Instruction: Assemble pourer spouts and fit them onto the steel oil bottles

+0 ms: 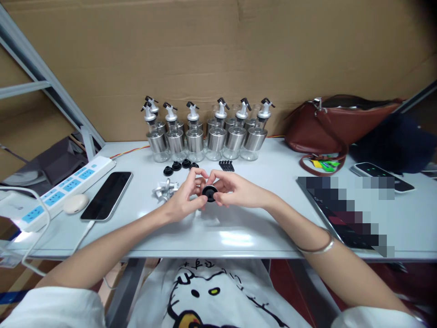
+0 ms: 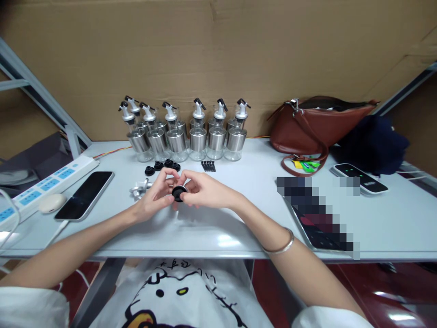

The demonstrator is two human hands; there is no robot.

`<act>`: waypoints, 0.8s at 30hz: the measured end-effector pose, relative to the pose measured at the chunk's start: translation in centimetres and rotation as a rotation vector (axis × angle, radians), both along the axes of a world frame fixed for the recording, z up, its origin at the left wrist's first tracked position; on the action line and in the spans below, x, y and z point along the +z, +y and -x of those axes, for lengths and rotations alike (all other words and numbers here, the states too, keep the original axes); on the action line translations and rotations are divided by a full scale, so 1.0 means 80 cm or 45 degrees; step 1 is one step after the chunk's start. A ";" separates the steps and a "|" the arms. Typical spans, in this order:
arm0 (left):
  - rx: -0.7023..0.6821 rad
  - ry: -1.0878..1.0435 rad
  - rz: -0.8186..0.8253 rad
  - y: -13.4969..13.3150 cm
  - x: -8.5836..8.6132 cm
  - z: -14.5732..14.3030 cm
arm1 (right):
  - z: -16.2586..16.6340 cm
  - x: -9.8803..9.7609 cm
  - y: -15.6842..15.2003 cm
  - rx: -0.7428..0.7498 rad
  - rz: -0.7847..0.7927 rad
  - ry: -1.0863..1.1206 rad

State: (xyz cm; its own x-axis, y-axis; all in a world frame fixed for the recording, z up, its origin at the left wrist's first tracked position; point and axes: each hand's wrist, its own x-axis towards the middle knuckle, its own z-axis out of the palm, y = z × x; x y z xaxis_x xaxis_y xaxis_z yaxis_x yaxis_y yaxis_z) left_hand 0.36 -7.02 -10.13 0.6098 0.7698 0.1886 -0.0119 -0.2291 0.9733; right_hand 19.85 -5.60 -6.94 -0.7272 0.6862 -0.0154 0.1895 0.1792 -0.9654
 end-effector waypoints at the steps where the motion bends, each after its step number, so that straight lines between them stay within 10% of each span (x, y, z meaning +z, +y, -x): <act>1: -0.005 0.002 0.003 0.000 0.000 -0.001 | 0.000 0.000 0.000 0.006 -0.008 0.002; 24: 0.187 0.140 -0.076 -0.004 0.007 -0.008 | 0.003 -0.008 0.001 -0.003 -0.219 -0.014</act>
State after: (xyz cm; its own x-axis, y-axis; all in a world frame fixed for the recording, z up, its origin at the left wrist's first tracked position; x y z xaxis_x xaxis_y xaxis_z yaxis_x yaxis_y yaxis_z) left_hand 1.00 -7.37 -9.61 0.5109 0.8416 0.1751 0.1317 -0.2780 0.9515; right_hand 19.62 -5.52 -7.61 -0.7258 0.6813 0.0946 0.2003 0.3409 -0.9185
